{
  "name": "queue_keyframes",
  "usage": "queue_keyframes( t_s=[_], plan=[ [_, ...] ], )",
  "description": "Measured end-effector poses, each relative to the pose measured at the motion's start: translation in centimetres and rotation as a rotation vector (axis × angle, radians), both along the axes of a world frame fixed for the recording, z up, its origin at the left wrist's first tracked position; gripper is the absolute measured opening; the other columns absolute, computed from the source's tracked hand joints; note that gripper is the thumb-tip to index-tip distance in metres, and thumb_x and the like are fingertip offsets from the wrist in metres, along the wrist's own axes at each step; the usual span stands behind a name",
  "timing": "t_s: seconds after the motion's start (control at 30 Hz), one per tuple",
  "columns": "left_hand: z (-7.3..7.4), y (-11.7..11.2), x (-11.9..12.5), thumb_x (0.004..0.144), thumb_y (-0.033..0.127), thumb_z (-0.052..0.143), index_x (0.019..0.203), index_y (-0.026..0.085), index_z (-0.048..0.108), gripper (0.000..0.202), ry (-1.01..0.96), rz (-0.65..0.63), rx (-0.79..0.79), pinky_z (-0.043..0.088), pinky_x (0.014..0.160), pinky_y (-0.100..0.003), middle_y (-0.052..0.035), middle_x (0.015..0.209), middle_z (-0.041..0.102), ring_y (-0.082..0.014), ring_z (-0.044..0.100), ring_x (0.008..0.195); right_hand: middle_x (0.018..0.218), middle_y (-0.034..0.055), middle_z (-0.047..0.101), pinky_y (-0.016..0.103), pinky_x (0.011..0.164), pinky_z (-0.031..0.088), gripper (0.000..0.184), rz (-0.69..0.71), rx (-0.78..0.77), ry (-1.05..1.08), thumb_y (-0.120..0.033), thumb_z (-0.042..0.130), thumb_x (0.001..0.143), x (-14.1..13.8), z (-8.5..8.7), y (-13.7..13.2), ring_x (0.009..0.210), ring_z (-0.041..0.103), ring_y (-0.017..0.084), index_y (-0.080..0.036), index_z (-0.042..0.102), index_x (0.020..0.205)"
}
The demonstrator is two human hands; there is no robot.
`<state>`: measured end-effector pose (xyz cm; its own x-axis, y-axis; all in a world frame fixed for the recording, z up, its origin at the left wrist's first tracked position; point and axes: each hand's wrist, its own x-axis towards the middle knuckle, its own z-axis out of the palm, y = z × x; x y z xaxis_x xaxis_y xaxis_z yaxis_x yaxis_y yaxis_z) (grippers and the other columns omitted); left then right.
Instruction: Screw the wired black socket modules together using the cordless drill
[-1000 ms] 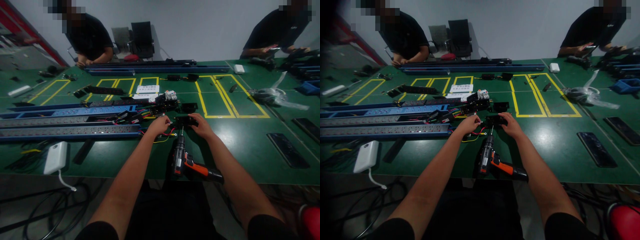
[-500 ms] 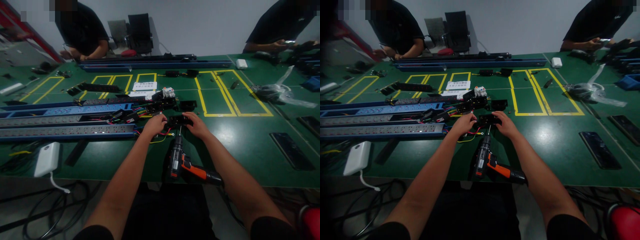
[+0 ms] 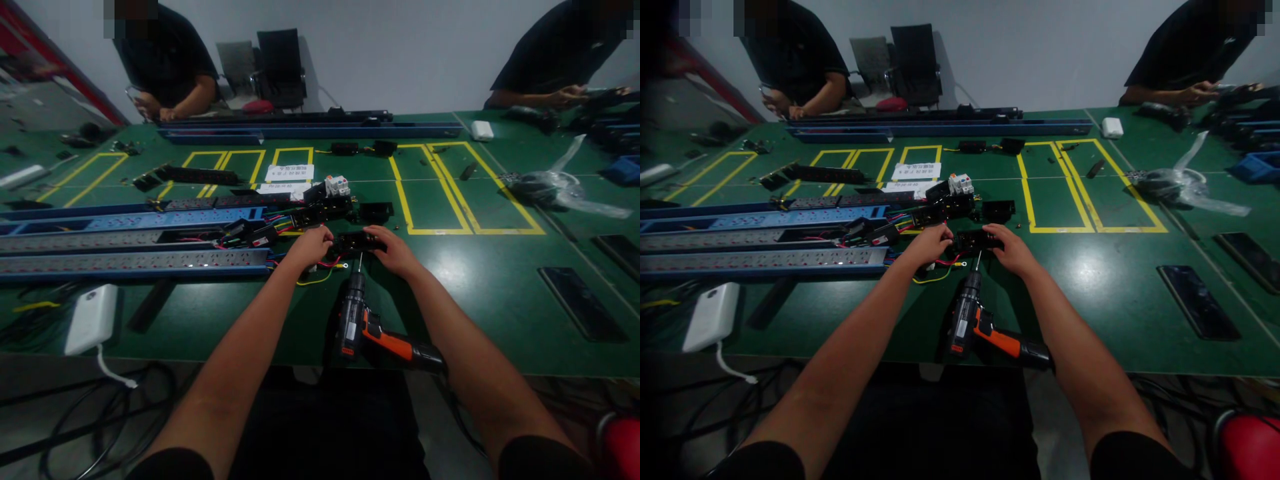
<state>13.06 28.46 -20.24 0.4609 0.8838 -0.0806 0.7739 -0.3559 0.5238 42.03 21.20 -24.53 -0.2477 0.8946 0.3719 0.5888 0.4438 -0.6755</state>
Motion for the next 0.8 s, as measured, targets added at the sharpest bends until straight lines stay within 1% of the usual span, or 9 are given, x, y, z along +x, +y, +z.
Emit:
queue_keyframes(
  t_s=[0.13, 0.27, 0.37, 0.47, 0.57, 0.67, 0.8],
  plan=[
    [-0.4, 0.8, 0.0, 0.091, 0.018, 0.066, 0.105, 0.020, 0.074, 0.016, -0.023, -0.036, -0.005, 0.050, 0.091, -0.034, -0.0074, 0.107, 0.077, -0.0228, 0.070, 0.100, 0.158, 0.0014, 0.055, 0.049, 0.131, 0.036, 0.070, -0.003, -0.008, 0.000, -0.008, 0.063, 0.088, 0.0, -0.2, 0.1, 0.149, 0.050, 0.023, -0.033, 0.058, 0.153],
    [-0.1, 1.4, 0.2, 0.090, 0.016, 0.067, 0.101, 0.020, 0.076, 0.016, -0.013, -0.049, -0.022, 0.051, 0.089, -0.034, -0.0082, 0.106, 0.078, -0.0232, 0.070, 0.099, 0.158, 0.0004, 0.055, 0.051, 0.131, 0.036, 0.073, 0.000, -0.024, 0.015, -0.006, 0.062, 0.087, 0.0, 0.0, 0.0, 0.150, 0.049, 0.023, -0.035, 0.057, 0.154],
    [0.3, 1.4, 0.3, 0.089, 0.016, 0.067, 0.099, 0.019, 0.077, 0.014, -0.013, -0.054, -0.070, 0.052, 0.087, -0.033, -0.0082, 0.103, 0.078, -0.0223, 0.070, 0.094, 0.158, -0.0001, 0.055, 0.053, 0.131, 0.035, 0.076, 0.011, -0.032, 0.038, -0.003, 0.061, 0.085, -0.1, 0.3, -0.1, 0.152, 0.048, 0.023, -0.036, 0.057, 0.154],
    [0.6, 1.4, 0.2, 0.088, 0.014, 0.066, 0.100, 0.018, 0.077, 0.017, -0.035, -0.042, -0.100, 0.052, 0.085, -0.032, -0.0080, 0.102, 0.078, -0.0208, 0.070, 0.091, 0.158, -0.0005, 0.056, 0.052, 0.132, 0.033, 0.075, 0.008, -0.033, 0.050, -0.004, 0.061, 0.086, -0.5, 0.5, -0.1, 0.152, 0.048, 0.022, -0.035, 0.058, 0.154],
    [0.6, 1.3, 0.2, 0.087, 0.013, 0.064, 0.100, 0.018, 0.078, 0.019, -0.038, -0.042, -0.095, 0.051, 0.082, -0.031, -0.0078, 0.101, 0.078, -0.0201, 0.070, 0.090, 0.159, -0.0013, 0.055, 0.052, 0.132, 0.034, 0.074, 0.002, -0.036, 0.045, -0.004, 0.060, 0.088, -0.8, 0.5, -0.1, 0.151, 0.048, 0.022, -0.036, 0.057, 0.154],
    [0.5, 1.2, 0.3, 0.087, 0.015, 0.063, 0.096, 0.019, 0.077, 0.017, -0.009, -0.044, -0.097, 0.050, 0.078, -0.031, -0.0072, 0.097, 0.078, -0.0199, 0.070, 0.087, 0.160, -0.0008, 0.053, 0.052, 0.131, 0.035, 0.073, 0.007, -0.034, 0.032, -0.005, 0.059, 0.089, -1.0, 0.5, -0.1, 0.152, 0.047, 0.022, -0.036, 0.056, 0.155],
    [0.4, 1.2, 0.5, 0.087, 0.016, 0.064, 0.095, 0.018, 0.076, 0.015, -0.017, -0.013, -0.109, 0.048, 0.075, -0.030, -0.0074, 0.094, 0.078, -0.0196, 0.070, 0.084, 0.161, 0.0007, 0.053, 0.053, 0.131, 0.035, 0.072, -0.001, -0.031, 0.027, -0.006, 0.061, 0.089, -1.2, 0.2, 0.2, 0.152, 0.048, 0.022, -0.035, 0.056, 0.155]
  ],
)
